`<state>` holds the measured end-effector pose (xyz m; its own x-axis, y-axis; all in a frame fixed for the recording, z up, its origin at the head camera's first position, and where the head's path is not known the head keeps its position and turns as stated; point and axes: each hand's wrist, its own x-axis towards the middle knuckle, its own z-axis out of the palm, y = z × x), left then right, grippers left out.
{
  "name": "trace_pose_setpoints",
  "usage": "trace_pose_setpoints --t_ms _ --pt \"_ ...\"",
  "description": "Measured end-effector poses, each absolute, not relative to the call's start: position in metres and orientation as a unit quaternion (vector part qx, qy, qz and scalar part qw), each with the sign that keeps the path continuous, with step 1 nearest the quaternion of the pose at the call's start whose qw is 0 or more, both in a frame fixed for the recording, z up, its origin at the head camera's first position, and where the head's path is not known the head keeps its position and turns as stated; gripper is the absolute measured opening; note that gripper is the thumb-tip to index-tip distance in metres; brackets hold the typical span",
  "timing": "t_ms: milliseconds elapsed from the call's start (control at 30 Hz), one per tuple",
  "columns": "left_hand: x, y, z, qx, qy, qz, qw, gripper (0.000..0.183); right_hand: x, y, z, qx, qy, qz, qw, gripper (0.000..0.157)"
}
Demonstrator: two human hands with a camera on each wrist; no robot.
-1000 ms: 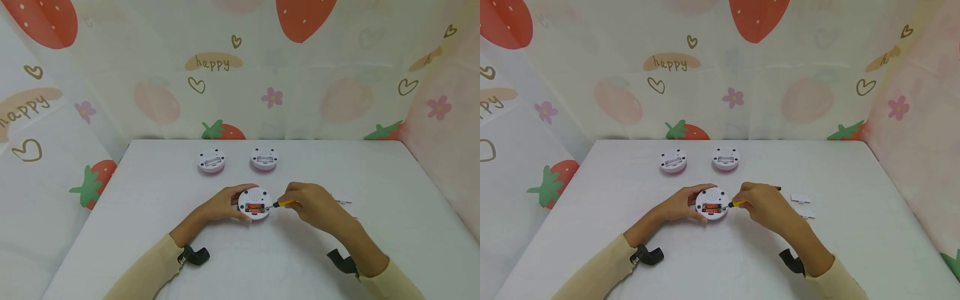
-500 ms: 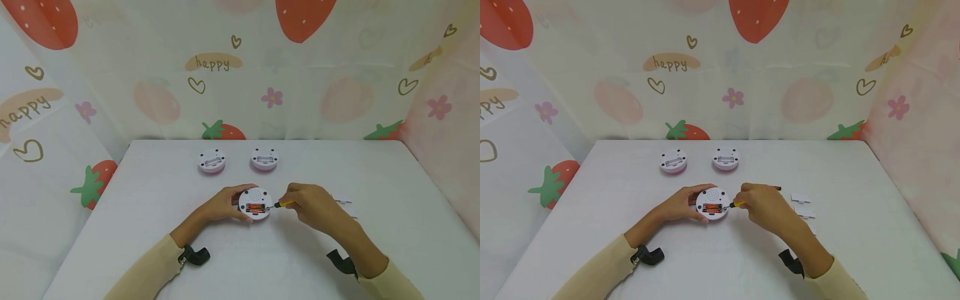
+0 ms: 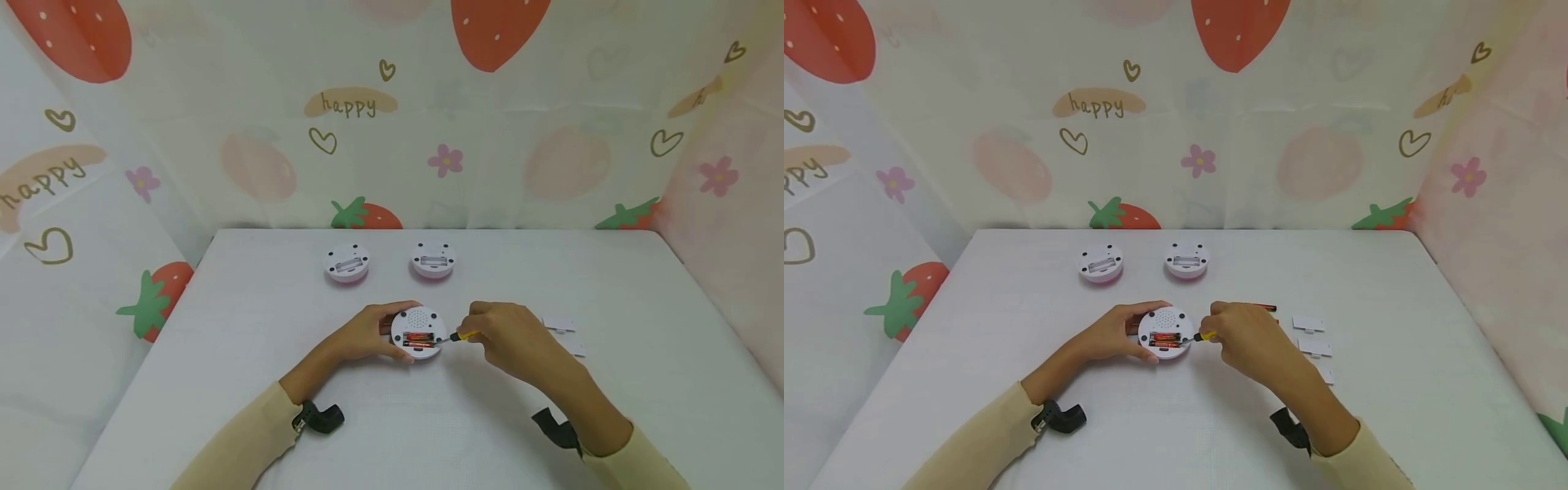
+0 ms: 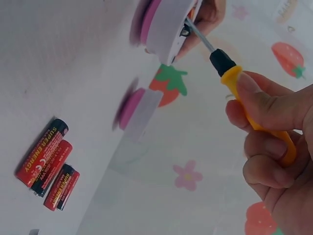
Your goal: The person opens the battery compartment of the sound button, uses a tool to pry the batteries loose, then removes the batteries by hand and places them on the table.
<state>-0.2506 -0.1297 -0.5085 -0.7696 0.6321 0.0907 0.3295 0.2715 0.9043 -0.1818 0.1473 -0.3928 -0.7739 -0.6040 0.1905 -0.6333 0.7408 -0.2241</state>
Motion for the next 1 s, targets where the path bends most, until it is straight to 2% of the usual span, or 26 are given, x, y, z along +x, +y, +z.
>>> trace_pose_setpoints --t_ms 567,1000 --pt "-0.251 -0.131 -0.51 0.303 0.781 0.526 0.149 0.092 -0.186 0.15 -0.402 0.344 -0.92 0.17 0.081 0.026" --pt "-0.251 -0.13 -0.51 0.306 0.775 0.532 0.152 0.093 -0.193 0.154 -0.406 0.328 -0.92 0.204 0.07 0.021"
